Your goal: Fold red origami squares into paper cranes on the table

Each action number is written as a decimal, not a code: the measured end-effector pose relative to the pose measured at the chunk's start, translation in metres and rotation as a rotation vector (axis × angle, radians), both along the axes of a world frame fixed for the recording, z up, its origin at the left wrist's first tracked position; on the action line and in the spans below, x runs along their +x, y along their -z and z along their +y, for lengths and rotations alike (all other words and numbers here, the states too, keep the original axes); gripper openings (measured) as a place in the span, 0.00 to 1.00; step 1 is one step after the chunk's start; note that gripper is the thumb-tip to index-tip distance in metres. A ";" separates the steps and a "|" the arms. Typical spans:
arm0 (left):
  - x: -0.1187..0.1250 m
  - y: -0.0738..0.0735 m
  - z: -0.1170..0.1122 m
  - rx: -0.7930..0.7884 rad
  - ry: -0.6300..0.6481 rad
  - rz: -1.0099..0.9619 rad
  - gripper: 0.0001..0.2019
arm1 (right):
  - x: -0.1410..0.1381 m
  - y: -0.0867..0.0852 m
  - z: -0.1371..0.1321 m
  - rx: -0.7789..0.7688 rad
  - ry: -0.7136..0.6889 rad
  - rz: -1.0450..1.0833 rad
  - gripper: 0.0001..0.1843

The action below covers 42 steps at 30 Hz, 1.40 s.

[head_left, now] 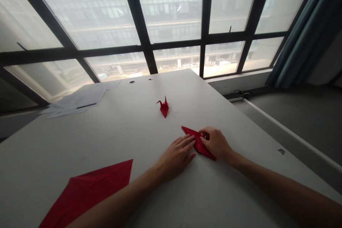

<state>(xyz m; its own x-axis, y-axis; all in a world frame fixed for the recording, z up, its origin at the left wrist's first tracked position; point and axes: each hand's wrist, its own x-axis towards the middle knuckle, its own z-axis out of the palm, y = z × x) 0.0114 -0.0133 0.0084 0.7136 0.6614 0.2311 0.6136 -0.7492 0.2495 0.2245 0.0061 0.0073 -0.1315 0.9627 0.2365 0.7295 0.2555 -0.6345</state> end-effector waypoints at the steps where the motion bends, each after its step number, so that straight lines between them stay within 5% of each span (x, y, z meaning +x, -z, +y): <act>1: 0.000 0.000 0.000 -0.001 0.000 0.001 0.23 | 0.000 0.000 -0.001 0.021 -0.030 0.001 0.11; 8: 0.004 -0.009 -0.005 -0.033 -0.023 -0.047 0.20 | -0.004 -0.007 -0.013 0.126 -0.229 -0.081 0.09; 16: 0.005 -0.003 -0.002 -0.039 -0.088 -0.149 0.16 | -0.005 -0.013 -0.019 0.183 -0.268 -0.334 0.08; 21: -0.001 0.008 0.003 0.066 -0.140 0.018 0.27 | -0.005 -0.011 -0.016 0.272 -0.379 -0.385 0.10; 28: -0.001 0.009 0.003 0.033 -0.129 0.099 0.28 | -0.012 -0.012 -0.023 0.353 -0.261 -0.405 0.18; 42: -0.001 0.014 0.003 0.040 -0.261 0.111 0.28 | -0.017 0.010 -0.024 0.250 -0.368 -0.550 0.26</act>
